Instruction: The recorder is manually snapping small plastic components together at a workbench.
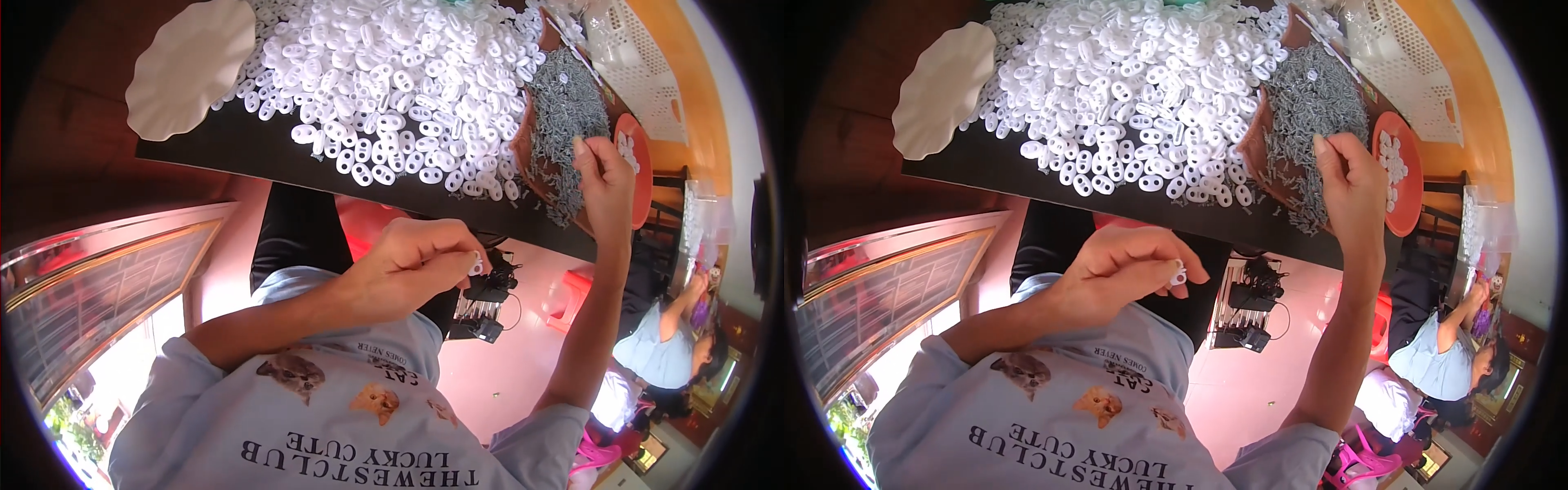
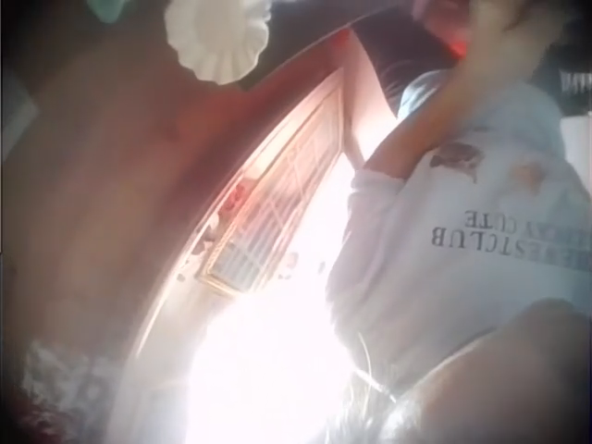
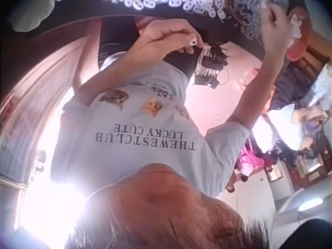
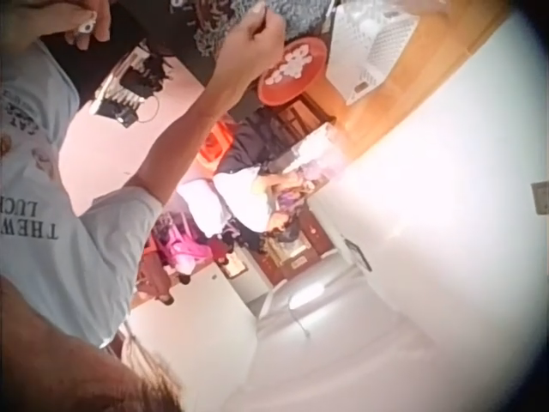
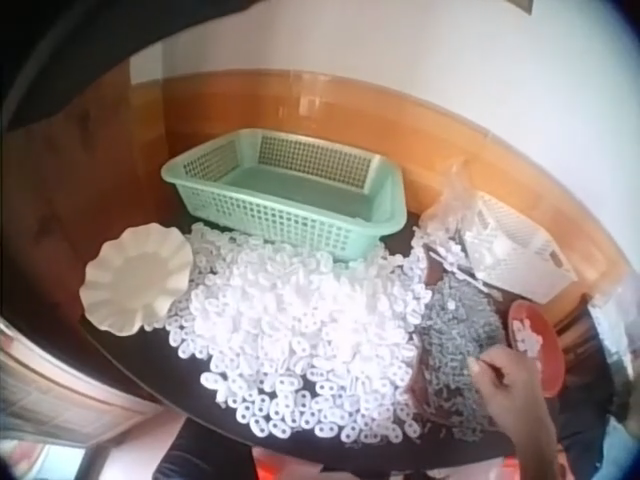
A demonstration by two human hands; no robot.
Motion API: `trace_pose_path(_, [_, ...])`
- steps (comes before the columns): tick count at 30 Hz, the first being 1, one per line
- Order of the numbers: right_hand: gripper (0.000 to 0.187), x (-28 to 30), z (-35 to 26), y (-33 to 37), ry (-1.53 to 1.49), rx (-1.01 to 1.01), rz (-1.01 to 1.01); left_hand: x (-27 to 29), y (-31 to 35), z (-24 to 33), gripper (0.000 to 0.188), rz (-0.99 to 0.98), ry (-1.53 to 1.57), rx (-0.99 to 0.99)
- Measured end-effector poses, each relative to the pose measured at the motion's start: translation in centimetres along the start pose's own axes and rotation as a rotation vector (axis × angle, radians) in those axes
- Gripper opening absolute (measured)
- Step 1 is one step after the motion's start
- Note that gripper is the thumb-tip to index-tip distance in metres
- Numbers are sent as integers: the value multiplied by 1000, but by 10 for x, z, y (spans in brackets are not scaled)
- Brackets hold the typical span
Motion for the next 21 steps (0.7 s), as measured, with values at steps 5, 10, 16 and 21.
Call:
trace_pose_path(5, [14,0,-6,-6,6,155,55,10,8,-6,18,56,47,22])
trace_pose_path(10, [15,2,-4,-7,-52,81,52,17,16,-14,18,81,55,40])
trace_pose_path(16, [23,1,0,-8,48,4,9,22,21,-23,20,106,30,25])
trace_pose_path(21, [21,-10,0,-2,-141,-135,-104,25,23,-27,19,123,53,16])
Point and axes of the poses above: each hand's wrist, its own y-axis away from the middle knuckle, its own x-axis out of the back of the hand, z = x × y, the point moved 6 cm from there along -y, towards the middle knuckle
